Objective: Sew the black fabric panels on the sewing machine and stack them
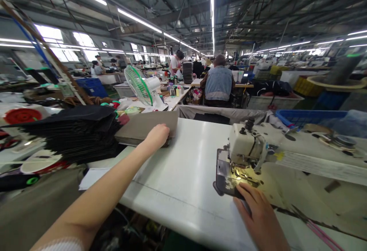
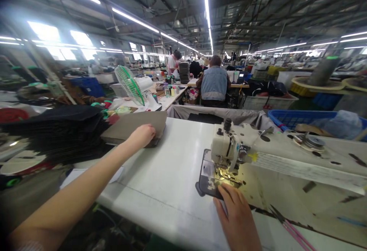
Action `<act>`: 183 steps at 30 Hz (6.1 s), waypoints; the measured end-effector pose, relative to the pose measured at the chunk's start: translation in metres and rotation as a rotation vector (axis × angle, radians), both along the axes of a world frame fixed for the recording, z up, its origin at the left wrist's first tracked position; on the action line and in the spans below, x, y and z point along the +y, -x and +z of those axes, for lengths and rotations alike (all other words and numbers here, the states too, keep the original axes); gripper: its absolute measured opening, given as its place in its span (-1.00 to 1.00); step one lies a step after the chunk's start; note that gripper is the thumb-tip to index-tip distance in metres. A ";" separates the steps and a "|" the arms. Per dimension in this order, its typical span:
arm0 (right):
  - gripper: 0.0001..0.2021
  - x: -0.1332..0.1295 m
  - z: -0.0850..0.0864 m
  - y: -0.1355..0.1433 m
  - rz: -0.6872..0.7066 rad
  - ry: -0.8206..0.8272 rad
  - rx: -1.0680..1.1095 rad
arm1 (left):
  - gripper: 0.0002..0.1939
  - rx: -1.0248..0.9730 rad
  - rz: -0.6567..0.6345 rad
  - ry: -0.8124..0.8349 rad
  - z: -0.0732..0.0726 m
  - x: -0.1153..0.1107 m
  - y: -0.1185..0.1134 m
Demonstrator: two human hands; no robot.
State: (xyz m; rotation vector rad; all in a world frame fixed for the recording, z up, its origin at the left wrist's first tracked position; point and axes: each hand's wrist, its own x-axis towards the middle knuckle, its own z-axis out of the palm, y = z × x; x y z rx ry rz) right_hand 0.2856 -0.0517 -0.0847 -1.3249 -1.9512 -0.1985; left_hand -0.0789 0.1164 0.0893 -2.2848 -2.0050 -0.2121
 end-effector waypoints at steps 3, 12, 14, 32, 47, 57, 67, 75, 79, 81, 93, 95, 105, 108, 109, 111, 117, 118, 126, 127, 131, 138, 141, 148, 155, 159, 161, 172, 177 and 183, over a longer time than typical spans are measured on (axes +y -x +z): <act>-0.67 0.000 0.000 0.000 0.004 0.006 0.014 | -0.85 -0.118 0.006 -0.011 -0.004 0.006 -0.005; -0.69 0.000 -0.001 0.000 0.006 -0.030 0.022 | -0.86 -0.610 0.146 -0.156 0.013 0.014 0.033; -0.69 0.002 -0.002 -0.001 -0.002 -0.023 0.030 | -0.84 -0.682 0.175 -0.260 0.020 0.010 0.039; -0.13 -0.063 0.071 0.014 0.335 0.389 -0.140 | -0.79 -0.546 -1.079 0.550 -0.076 -0.179 -0.113; -0.72 -0.012 0.080 0.010 -0.098 0.607 0.567 | -0.58 -1.160 -0.145 0.588 -0.053 -0.098 -0.090; -0.39 -0.022 0.044 0.012 -0.162 0.501 0.574 | -0.47 -0.934 -0.051 1.022 -0.065 -0.122 -0.089; -0.68 -0.032 0.047 0.020 -0.309 0.473 0.579 | -0.65 -0.569 -0.215 0.370 -0.068 -0.117 -0.113; -0.81 -0.032 0.050 0.016 -0.150 0.425 0.389 | -0.73 -0.405 -0.190 0.373 -0.083 -0.125 -0.112; -0.81 -0.034 0.052 0.018 -0.191 0.454 0.368 | -0.72 -0.415 -0.171 0.382 -0.085 -0.131 -0.108; -0.82 -0.034 0.053 0.018 -0.190 0.470 0.373 | -0.73 -0.412 -0.154 0.377 -0.086 -0.132 -0.108; -0.84 -0.030 0.061 0.013 -0.239 0.597 0.494 | -0.76 -0.302 -0.113 0.415 -0.080 -0.132 -0.115; -0.84 -0.029 0.062 0.012 -0.243 0.607 0.504 | -0.75 -0.293 -0.113 0.414 -0.080 -0.132 -0.116; -0.81 -0.029 0.062 0.011 -0.258 0.635 0.510 | -0.72 -0.313 -0.114 0.418 -0.080 -0.131 -0.116; -0.81 -0.029 0.062 0.011 -0.256 0.635 0.504 | -0.72 -0.300 -0.113 0.413 -0.081 -0.131 -0.116; -0.80 -0.029 0.062 0.011 -0.254 0.635 0.506 | -0.72 -0.293 -0.113 0.411 -0.082 -0.131 -0.116; -0.80 -0.029 0.062 0.011 -0.252 0.640 0.512 | -0.73 -0.285 -0.119 0.404 -0.082 -0.131 -0.117; -0.78 -0.027 0.064 0.011 -0.277 0.663 0.491 | -0.75 -0.312 -0.126 0.394 -0.081 -0.130 -0.117; -0.78 -0.027 0.064 0.011 -0.273 0.661 0.486 | -0.74 -0.326 -0.109 0.385 -0.080 -0.129 -0.117; -0.75 -0.031 0.052 0.007 -0.262 0.572 0.473 | -0.84 -0.381 -0.001 0.343 -0.081 -0.122 -0.118; -0.75 -0.031 0.051 0.006 -0.263 0.563 0.471 | -0.84 -0.382 0.000 0.341 -0.083 -0.122 -0.117; -0.73 -0.031 0.050 0.004 -0.264 0.564 0.463 | -0.84 -0.376 0.008 0.339 -0.086 -0.124 -0.116; -0.77 -0.031 0.049 0.006 -0.263 0.590 0.375 | -0.89 -0.329 -0.006 0.338 -0.084 -0.125 -0.119; -0.83 -0.032 0.050 0.007 -0.290 0.526 0.235 | -0.91 -0.266 -0.004 0.350 -0.083 -0.130 -0.120; -0.50 -0.017 0.046 0.021 0.053 0.293 0.065 | -0.51 -0.074 -0.603 0.102 -0.084 -0.130 -0.116; -0.60 -0.022 0.029 0.057 -0.100 0.293 0.099 | -0.49 -0.120 -0.628 0.093 -0.112 -0.154 -0.145; -0.59 -0.044 0.026 0.038 -0.073 0.263 0.015 | -0.37 -0.071 -0.622 0.077 -0.116 -0.168 -0.133; -0.62 -0.053 0.029 0.022 -0.028 0.249 -0.008 | -0.34 -0.069 -0.624 0.076 -0.115 -0.167 -0.124; -0.67 -0.010 0.044 0.014 -0.001 0.269 0.006 | -0.37 -0.158 -0.809 0.196 -0.102 -0.124 -0.151; -0.69 0.007 0.043 0.012 0.001 0.280 0.012 | -0.38 -0.134 -0.818 0.232 -0.096 -0.097 -0.145; -0.69 0.008 0.043 0.013 -0.016 0.289 0.027 | -0.38 -0.125 -0.820 0.242 -0.093 -0.094 -0.146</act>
